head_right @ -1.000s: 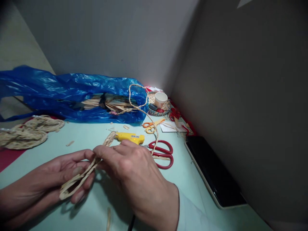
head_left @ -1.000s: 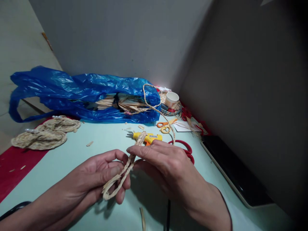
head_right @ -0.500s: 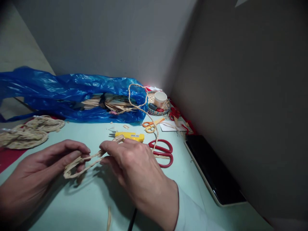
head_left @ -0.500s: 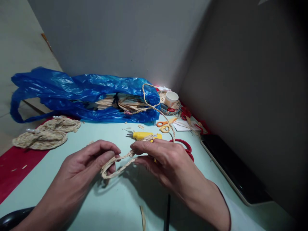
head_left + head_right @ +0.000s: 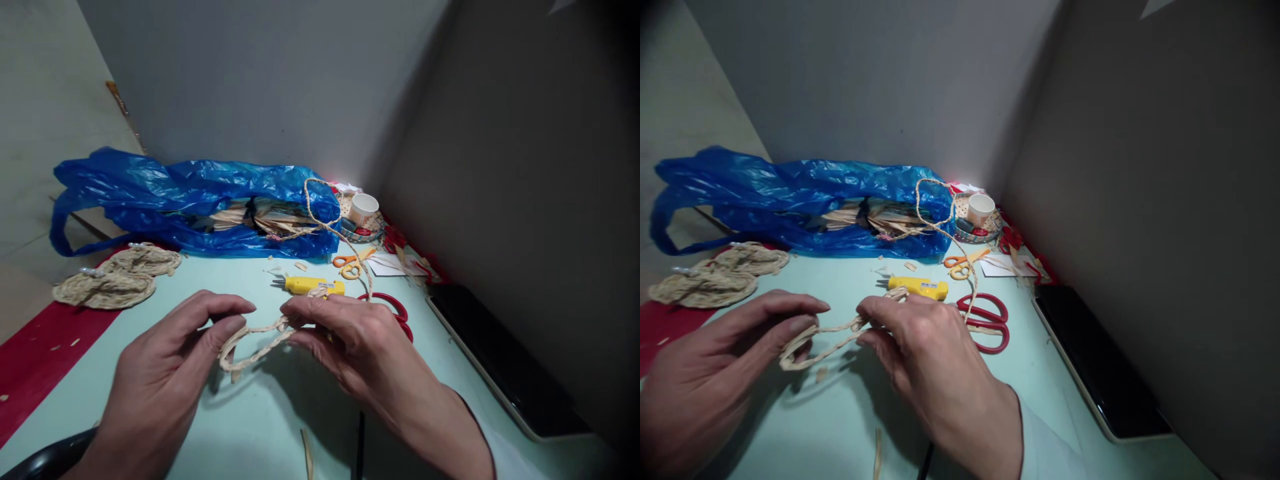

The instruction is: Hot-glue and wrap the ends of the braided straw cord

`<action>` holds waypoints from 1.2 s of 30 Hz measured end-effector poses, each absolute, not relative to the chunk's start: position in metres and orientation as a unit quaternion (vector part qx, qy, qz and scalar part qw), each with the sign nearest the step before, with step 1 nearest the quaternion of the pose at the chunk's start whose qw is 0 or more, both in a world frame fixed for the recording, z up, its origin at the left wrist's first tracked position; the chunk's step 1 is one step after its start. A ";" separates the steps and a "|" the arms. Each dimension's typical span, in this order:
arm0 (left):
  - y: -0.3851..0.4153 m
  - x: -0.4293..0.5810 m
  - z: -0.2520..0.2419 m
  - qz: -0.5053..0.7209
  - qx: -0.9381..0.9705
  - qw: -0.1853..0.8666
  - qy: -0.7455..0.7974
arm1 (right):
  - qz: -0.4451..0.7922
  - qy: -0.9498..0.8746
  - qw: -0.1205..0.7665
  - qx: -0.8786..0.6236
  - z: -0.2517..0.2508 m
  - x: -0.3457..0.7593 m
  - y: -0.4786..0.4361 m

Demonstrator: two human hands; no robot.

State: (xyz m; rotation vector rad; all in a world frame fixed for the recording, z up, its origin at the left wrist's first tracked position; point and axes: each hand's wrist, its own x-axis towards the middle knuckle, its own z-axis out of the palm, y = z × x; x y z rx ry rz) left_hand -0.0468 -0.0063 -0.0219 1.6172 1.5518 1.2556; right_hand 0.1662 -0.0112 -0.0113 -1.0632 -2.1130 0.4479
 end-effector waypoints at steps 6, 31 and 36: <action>-0.005 -0.051 -0.024 0.479 0.600 0.279 0.577 | 0.182 -0.823 0.354 -0.406 -0.011 0.166 -0.012; 0.004 -0.029 -0.037 0.443 0.430 0.657 0.433 | 0.344 -0.694 0.432 -0.462 -0.019 0.146 -0.015; 0.003 -0.029 -0.040 0.445 0.391 0.703 0.393 | 0.377 -0.695 0.416 -0.450 -0.018 0.145 -0.016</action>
